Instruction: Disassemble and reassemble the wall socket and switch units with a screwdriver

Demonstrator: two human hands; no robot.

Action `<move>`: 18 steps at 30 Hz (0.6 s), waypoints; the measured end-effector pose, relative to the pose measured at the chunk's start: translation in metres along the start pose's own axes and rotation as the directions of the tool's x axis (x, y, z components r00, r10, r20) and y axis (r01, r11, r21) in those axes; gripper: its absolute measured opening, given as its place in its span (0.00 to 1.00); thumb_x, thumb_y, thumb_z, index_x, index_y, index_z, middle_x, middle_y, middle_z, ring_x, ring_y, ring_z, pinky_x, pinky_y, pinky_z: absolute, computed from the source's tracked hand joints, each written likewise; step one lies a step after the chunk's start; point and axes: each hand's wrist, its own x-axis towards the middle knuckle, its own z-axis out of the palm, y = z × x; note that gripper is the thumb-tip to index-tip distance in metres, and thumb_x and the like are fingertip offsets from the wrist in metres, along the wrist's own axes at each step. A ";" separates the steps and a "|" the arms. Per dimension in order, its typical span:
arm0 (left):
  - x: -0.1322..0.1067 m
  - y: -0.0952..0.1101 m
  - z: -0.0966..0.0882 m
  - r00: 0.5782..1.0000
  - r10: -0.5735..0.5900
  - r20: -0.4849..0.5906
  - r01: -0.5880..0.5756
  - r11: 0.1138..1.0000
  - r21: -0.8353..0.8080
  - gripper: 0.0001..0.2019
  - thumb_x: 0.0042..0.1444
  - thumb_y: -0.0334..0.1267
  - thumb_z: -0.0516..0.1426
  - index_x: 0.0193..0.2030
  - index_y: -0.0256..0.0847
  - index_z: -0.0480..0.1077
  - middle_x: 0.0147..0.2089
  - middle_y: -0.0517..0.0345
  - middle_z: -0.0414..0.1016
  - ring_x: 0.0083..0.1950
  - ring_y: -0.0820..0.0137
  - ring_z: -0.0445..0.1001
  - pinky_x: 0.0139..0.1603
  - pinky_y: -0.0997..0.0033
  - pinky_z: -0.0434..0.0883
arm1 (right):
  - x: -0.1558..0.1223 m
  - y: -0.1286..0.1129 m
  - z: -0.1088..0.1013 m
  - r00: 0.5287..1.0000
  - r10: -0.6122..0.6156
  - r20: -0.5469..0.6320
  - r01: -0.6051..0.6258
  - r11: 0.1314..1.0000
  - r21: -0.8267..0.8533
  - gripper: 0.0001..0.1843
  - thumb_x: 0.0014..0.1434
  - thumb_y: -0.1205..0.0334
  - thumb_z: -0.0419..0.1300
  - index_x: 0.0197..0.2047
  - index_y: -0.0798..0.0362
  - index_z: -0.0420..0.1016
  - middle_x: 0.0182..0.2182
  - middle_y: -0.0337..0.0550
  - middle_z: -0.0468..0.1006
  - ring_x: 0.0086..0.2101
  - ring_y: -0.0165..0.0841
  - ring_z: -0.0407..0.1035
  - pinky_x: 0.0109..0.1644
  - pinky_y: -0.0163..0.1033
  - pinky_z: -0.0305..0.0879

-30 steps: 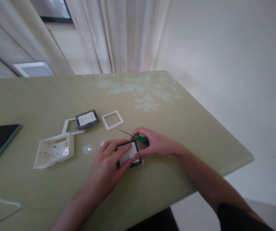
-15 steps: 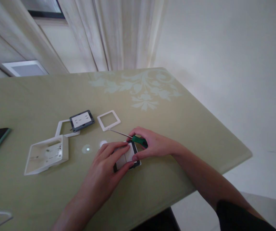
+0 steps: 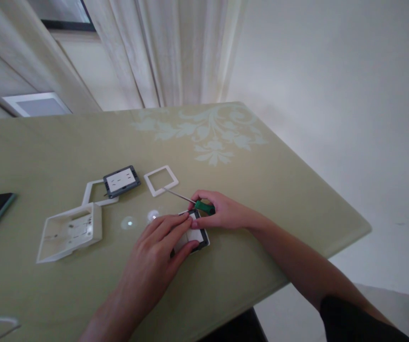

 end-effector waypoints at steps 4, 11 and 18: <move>-0.002 -0.006 -0.002 0.999 0.005 -0.031 -0.004 0.999 0.052 0.21 0.76 0.52 0.58 0.68 0.46 0.75 0.66 0.50 0.82 0.65 0.53 0.80 0.65 0.45 0.80 | -0.001 -0.001 -0.002 1.000 -0.001 0.007 0.001 0.999 -0.039 0.27 0.55 0.48 0.79 0.52 0.50 0.78 0.43 0.38 0.81 0.42 0.35 0.74 0.51 0.40 0.69; -0.006 -0.020 -0.009 0.998 -0.016 0.059 0.009 0.992 0.123 0.35 0.71 0.66 0.57 0.74 0.45 0.72 0.72 0.48 0.77 0.70 0.47 0.78 0.68 0.39 0.79 | -0.003 -0.003 0.001 0.999 -0.035 0.002 0.035 0.996 -0.077 0.34 0.49 0.48 0.82 0.54 0.50 0.78 0.50 0.42 0.80 0.50 0.41 0.74 0.57 0.43 0.69; 0.001 -0.019 -0.010 0.985 -0.153 0.085 0.157 0.987 -0.041 0.28 0.71 0.63 0.59 0.70 0.53 0.76 0.68 0.53 0.81 0.66 0.52 0.81 0.68 0.44 0.79 | -0.001 -0.002 0.002 0.997 -0.074 0.002 0.074 0.985 -0.153 0.37 0.48 0.48 0.83 0.57 0.51 0.78 0.52 0.45 0.80 0.52 0.43 0.74 0.58 0.45 0.68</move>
